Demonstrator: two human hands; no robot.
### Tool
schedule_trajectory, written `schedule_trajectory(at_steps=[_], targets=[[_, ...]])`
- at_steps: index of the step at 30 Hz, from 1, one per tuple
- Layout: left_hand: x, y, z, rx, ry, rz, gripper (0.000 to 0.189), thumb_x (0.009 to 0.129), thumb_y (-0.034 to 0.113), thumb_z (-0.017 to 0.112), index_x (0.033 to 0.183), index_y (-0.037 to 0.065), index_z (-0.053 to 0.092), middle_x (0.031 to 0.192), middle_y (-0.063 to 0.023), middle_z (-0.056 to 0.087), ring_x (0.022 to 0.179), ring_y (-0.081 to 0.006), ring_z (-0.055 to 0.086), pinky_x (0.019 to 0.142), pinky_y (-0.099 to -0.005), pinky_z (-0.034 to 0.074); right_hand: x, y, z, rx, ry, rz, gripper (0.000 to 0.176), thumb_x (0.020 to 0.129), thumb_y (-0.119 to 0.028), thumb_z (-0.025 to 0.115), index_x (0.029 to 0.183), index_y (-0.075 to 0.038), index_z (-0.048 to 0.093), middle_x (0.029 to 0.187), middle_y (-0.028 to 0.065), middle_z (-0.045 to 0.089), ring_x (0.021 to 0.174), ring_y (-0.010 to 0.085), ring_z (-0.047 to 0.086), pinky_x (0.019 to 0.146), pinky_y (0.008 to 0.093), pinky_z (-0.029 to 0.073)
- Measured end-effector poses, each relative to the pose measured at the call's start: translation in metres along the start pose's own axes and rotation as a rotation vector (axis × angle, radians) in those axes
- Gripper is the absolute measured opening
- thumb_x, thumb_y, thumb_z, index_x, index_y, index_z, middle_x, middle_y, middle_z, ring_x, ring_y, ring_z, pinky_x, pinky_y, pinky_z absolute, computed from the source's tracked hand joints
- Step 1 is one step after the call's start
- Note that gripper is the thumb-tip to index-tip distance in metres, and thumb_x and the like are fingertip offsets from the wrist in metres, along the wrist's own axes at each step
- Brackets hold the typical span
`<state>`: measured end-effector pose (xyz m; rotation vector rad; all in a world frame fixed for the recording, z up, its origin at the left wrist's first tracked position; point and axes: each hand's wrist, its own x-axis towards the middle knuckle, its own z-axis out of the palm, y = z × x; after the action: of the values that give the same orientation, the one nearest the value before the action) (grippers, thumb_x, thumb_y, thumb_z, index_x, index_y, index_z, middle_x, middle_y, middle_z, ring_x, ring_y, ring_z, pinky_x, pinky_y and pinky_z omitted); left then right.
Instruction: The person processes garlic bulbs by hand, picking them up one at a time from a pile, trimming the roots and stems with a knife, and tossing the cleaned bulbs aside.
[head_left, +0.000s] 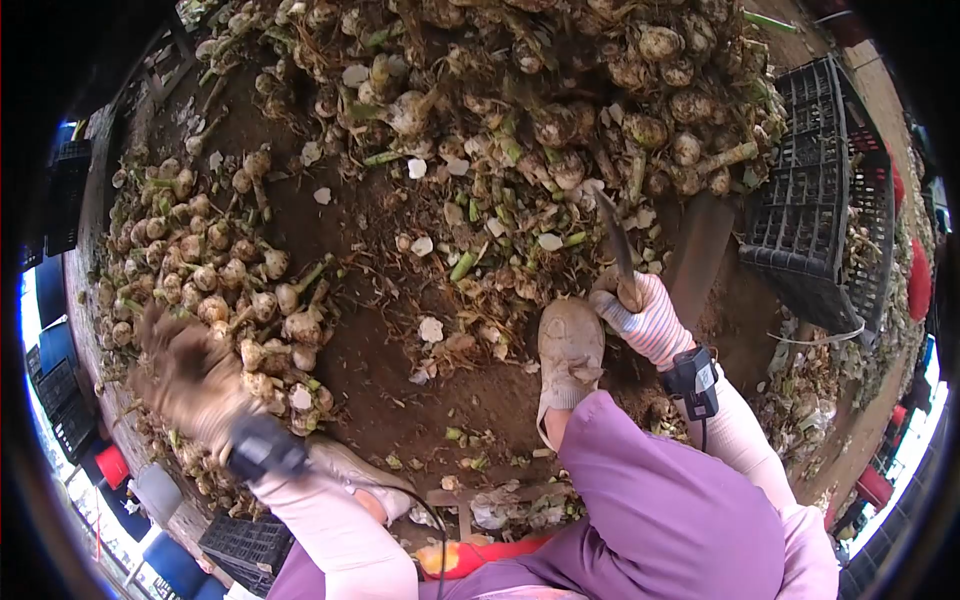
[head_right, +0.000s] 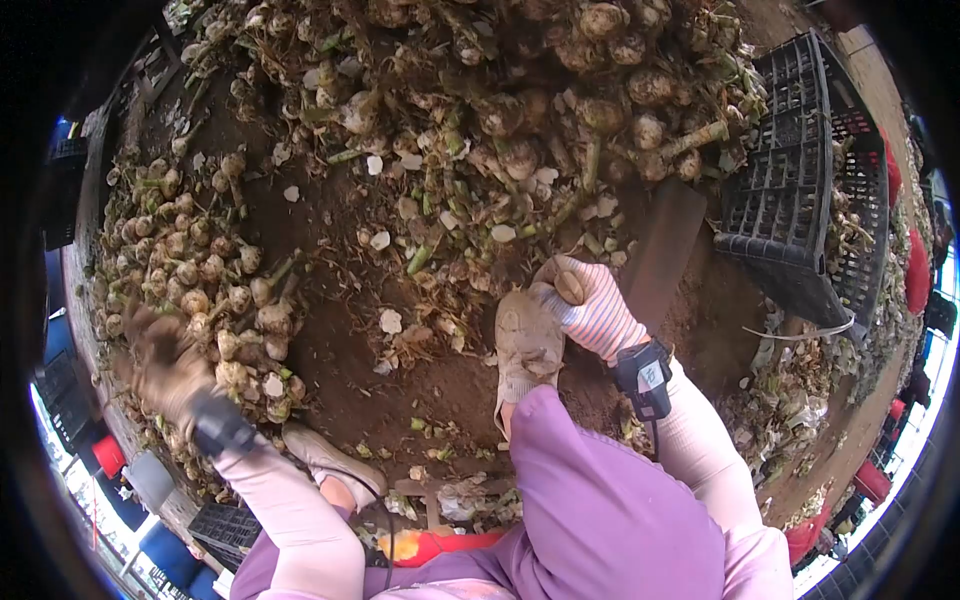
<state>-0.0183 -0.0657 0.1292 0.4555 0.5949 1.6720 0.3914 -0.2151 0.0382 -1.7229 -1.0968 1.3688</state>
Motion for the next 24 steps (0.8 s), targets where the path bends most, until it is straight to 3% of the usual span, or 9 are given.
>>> schedule_trajectory(at_steps=[2, 4, 6, 9, 10, 12, 13, 17, 24], targets=[[-0.013, -0.078, 0.070, 1.304, 0.021, 0.092, 0.038, 0.084, 0.016, 0.061, 0.117, 0.001, 0.050, 0.090, -0.0065, 0.057, 0.078, -0.0141, 0.058, 0.054, -0.0193, 0.048, 0.005, 0.001, 0.008, 0.039, -0.004, 0.001, 0.013, 0.077, -0.012, 0.064, 0.082, -0.002, 0.059, 0.061, 0.0016, 0.051, 0.059, 0.0085, 0.043, 0.057, 0.0257, 0.041], [0.020, -0.140, 0.059, 0.898, 0.049, -0.175, 0.023, 0.083, 0.007, 0.059, 0.106, 0.006, 0.060, 0.099, -0.0080, 0.062, 0.083, -0.0168, 0.059, 0.064, -0.0271, 0.050, 0.011, 0.000, 0.008, -0.027, -0.004, -0.020, 0.014, 0.077, -0.013, 0.065, 0.083, -0.002, 0.059, 0.060, 0.0011, 0.050, 0.059, 0.0085, 0.042, 0.056, 0.0257, 0.041], [0.057, -0.194, 0.044, 1.418, -0.403, 0.676, 0.034, 0.080, 0.002, 0.057, 0.112, 0.011, 0.060, 0.103, -0.0104, 0.062, 0.095, -0.0238, 0.060, 0.083, -0.0312, 0.048, 0.011, -0.004, 0.006, -0.106, -0.037, 0.054, 0.015, 0.078, -0.015, 0.066, 0.083, -0.002, 0.059, 0.058, 0.0003, 0.046, 0.056, 0.0085, 0.040, 0.053, 0.0256, 0.039], [0.069, -0.236, 0.054, 2.406, -0.598, 0.765, 0.055, 0.074, 0.005, 0.062, 0.126, 0.019, 0.049, 0.111, -0.0138, 0.058, 0.101, -0.0268, 0.058, 0.088, -0.0332, 0.046, 0.010, 0.000, 0.004, -0.097, -0.016, 0.016, 0.015, 0.078, -0.015, 0.066, 0.085, -0.003, 0.059, 0.056, 0.0001, 0.044, 0.054, 0.0085, 0.040, 0.051, 0.0253, 0.038], [0.074, -0.242, 0.051, 2.405, -0.599, 0.763, 0.055, 0.074, 0.005, 0.062, 0.126, 0.019, 0.049, 0.111, -0.0138, 0.058, 0.101, -0.0268, 0.058, 0.088, -0.0332, 0.046, 0.010, -0.004, 0.005, -0.077, -0.003, 0.018, 0.018, 0.078, -0.017, 0.066, 0.086, -0.003, 0.059, 0.056, 0.0007, 0.045, 0.053, 0.0088, 0.040, 0.051, 0.0262, 0.038], [0.083, -0.244, 0.048, 2.453, -0.457, 0.014, 0.065, 0.069, 0.008, 0.069, 0.128, 0.007, 0.041, 0.119, -0.0132, 0.054, 0.102, -0.0245, 0.058, 0.088, -0.0344, 0.046, 0.011, -0.003, 0.004, -0.082, -0.020, 0.028, 0.018, 0.078, -0.017, 0.065, 0.087, -0.002, 0.060, 0.056, 0.0027, 0.047, 0.053, 0.0099, 0.042, 0.052, 0.0269, 0.039], [0.083, -0.241, 0.039, 2.454, -0.466, 0.017, 0.065, 0.069, 0.008, 0.069, 0.128, 0.007, 0.041, 0.119, -0.0132, 0.054, 0.102, -0.0245, 0.058, 0.088, -0.0344, 0.046, 0.010, -0.002, 0.004, -0.086, -0.036, 0.041, 0.019, 0.078, -0.017, 0.065, 0.088, -0.002, 0.060, 0.057, 0.0047, 0.049, 0.053, 0.0110, 0.045, 0.052, 0.0276, 0.040], [0.026, -0.201, 0.028, 1.089, -0.402, -0.527, 0.086, 0.061, 0.002, 0.078, 0.132, 0.004, 0.029, 0.122, -0.0131, 0.050, 0.107, -0.0241, 0.053, 0.091, -0.0319, 0.045, 0.011, -0.005, 0.007, -0.152, -0.060, 0.001, 0.020, 0.076, -0.018, 0.064, 0.089, -0.003, 0.059, 0.061, 0.0111, 0.054, 0.056, 0.0197, 0.053, 0.055, 0.0311, 0.043], [-0.080, -0.162, 0.048, 0.817, -0.462, -0.655, 0.087, 0.060, 0.002, 0.080, 0.131, 0.005, 0.030, 0.114, -0.0106, 0.055, 0.096, -0.0202, 0.059, 0.086, -0.0327, 0.049, 0.016, -0.043, 0.014, -0.527, -0.306, -0.280, 0.026, 0.068, -0.016, 0.061, 0.092, -0.007, 0.058, 0.071, 0.0164, 0.059, 0.073, 0.0362, 0.059, 0.064, 0.0427, 0.048]])
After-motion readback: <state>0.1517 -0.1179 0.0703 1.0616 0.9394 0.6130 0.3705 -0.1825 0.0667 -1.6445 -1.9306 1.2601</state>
